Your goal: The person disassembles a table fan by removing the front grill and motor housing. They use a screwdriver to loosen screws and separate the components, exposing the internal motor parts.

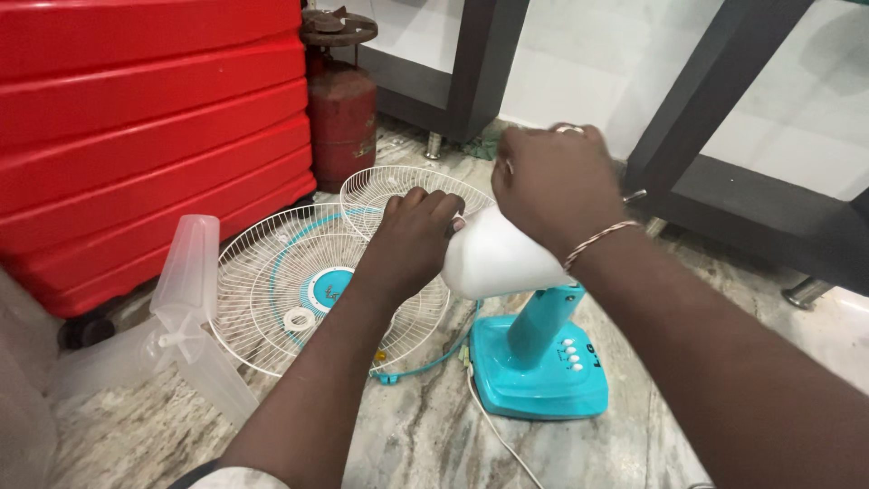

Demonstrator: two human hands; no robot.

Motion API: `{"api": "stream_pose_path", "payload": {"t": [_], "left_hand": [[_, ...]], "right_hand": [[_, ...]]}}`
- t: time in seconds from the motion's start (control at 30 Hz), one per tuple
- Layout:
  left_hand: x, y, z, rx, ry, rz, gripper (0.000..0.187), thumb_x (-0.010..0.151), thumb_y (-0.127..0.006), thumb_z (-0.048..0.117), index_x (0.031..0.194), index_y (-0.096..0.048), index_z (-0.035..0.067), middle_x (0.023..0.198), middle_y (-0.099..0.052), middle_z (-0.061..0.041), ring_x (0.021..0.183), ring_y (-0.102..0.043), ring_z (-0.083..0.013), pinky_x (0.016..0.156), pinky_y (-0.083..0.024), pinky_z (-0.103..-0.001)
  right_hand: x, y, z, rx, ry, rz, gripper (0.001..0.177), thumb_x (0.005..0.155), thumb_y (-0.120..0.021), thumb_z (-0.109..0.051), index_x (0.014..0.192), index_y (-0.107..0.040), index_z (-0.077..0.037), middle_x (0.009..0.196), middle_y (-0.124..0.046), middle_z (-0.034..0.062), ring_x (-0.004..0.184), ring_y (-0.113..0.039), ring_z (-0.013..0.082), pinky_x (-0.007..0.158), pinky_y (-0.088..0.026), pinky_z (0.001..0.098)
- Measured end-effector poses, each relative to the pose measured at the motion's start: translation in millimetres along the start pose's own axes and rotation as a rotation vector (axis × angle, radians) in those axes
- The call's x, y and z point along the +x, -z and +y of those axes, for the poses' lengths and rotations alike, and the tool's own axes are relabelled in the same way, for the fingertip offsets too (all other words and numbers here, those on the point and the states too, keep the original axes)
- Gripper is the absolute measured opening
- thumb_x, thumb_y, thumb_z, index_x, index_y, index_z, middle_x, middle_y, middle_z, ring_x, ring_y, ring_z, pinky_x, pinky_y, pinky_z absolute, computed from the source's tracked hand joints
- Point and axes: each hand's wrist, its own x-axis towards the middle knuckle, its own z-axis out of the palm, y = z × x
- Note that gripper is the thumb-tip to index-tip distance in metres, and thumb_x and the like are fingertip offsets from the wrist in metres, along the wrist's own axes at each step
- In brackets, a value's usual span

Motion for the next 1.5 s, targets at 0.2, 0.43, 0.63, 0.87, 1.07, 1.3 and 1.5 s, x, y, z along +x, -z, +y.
{"api": "stream_pose_path", "payload": {"t": [0.2,0.43,0.63,0.87,1.07,1.3,1.5], "left_hand": [[5.4,0.8,9.2,-0.093,0.137,-0.043,0.018,0.101,-0.056,0.022,0.106,-0.063,0.006,0.096,-0.067,-0.014,0.099,-0.06,-0.0334,0.09,-0.045,-0.049],[7.7,-4.4,-2.3,-0.073,0.21,0.023,0.027,0.094,-0.06,0.029,0.093,-0.07,0.004,0.078,-0.068,-0.018,0.084,-0.064,-0.0365,0.083,-0.05,-0.052],[17.0,-2.5,1.7,-0.063,0.623,-0.075,0.041,0.09,-0.055,0.043,0.087,-0.079,0.01,0.078,-0.073,-0.016,0.074,-0.071,-0.0355,0.074,-0.057,-0.05],[20.0,22.5,9.9,-0.125,0.615,-0.311,0.053,0.098,-0.054,0.052,0.095,-0.078,0.005,0.08,-0.074,-0.015,0.079,-0.073,-0.0318,0.077,-0.055,-0.046],[8.2,23.0,3.4,-0.392,0.116,-0.105,0.036,0.091,-0.063,0.023,0.122,-0.062,0.005,0.103,-0.069,-0.015,0.094,-0.068,-0.0314,0.082,-0.054,-0.043],[15.5,22.6,-10.6,0.144,-0.179,-0.242,0.022,0.097,-0.059,0.024,0.109,-0.065,0.006,0.097,-0.072,-0.014,0.097,-0.067,-0.0341,0.085,-0.051,-0.049],[41.4,27.0,-15.8,0.272,-0.169,-0.474,0.026,0.101,-0.054,0.032,0.104,-0.064,0.008,0.087,-0.072,-0.016,0.087,-0.07,-0.036,0.078,-0.055,-0.05]], "right_hand": [[-21.1,1.0,14.5,0.09,-0.069,-0.341,0.055,0.087,-0.052,-0.065,0.122,-0.075,-0.029,0.111,-0.071,0.0121,0.102,-0.071,0.0327,0.088,-0.056,0.0483],[-16.4,3.3,2.6,0.062,-0.003,-0.37,0.052,0.09,-0.048,-0.064,0.121,-0.074,-0.031,0.116,-0.07,0.0083,0.103,-0.07,0.0311,0.084,-0.056,0.049],[-10.0,-0.2,-8.5,0.051,0.003,-0.388,0.053,0.092,-0.046,-0.062,0.123,-0.074,-0.029,0.115,-0.069,0.0092,0.103,-0.071,0.03,0.084,-0.056,0.0477],[-10.5,0.1,2.9,0.059,-0.009,-0.435,0.054,0.092,-0.045,-0.064,0.126,-0.072,-0.032,0.121,-0.067,0.0073,0.106,-0.07,0.0298,0.088,-0.056,0.0473],[-15.5,2.0,12.9,0.071,-0.06,-0.46,0.057,0.09,-0.044,-0.069,0.129,-0.07,-0.037,0.123,-0.068,0.0051,0.11,-0.069,0.0291,0.09,-0.056,0.0469],[-14.2,-2.6,11.0,0.055,-0.032,-0.45,0.056,0.092,-0.042,-0.068,0.129,-0.07,-0.038,0.126,-0.067,0.0042,0.11,-0.069,0.0285,0.09,-0.055,0.0481],[-18.6,-4.8,12.7,0.037,-0.028,-0.416,0.056,0.092,-0.041,-0.068,0.13,-0.07,-0.037,0.126,-0.067,0.0048,0.11,-0.07,0.0286,0.091,-0.056,0.0492]]}}
